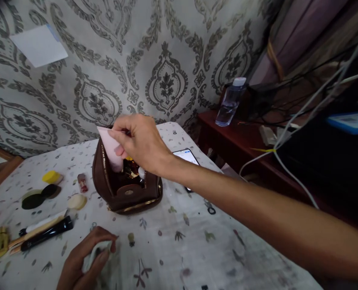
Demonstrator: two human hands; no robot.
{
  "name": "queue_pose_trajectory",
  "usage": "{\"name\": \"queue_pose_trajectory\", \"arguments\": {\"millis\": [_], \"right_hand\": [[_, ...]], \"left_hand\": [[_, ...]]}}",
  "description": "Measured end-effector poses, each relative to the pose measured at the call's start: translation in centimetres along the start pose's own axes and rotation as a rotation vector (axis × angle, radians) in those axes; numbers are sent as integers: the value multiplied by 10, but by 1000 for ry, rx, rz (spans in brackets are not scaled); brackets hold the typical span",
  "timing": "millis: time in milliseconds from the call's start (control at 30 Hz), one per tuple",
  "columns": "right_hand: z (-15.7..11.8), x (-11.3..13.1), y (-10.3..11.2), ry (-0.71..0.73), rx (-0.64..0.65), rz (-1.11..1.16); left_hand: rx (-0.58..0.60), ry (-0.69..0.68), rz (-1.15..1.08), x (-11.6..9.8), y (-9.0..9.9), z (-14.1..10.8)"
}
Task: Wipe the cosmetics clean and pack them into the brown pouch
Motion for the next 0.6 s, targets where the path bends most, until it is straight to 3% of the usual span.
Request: {"name": "queue_pose_trajectory", "arguments": {"millis": [133,233,433,600], "right_hand": [[6,-17,-16,-146,84,-9],[7,-22,-23,-179,168,-143],[19,-18,-24,-41,362,-592],[27,-19,-24,-26,409,-820]], "left_hand": [[73,-89,41,5,3,5],[99,-106,54,9,4,7],[140,-100,66,10,-2,3],[155,-73,32,14,-8,1]]}}
Point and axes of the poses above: each hand's wrist, its own z-axis towards the middle knuckle, its own y-axis out of the back of the hand, x = y × z, the point moved 4 cm from there along z, towards the middle knuckle, and after that the axes turned 5 degrees about y, right-handed, at the moved point
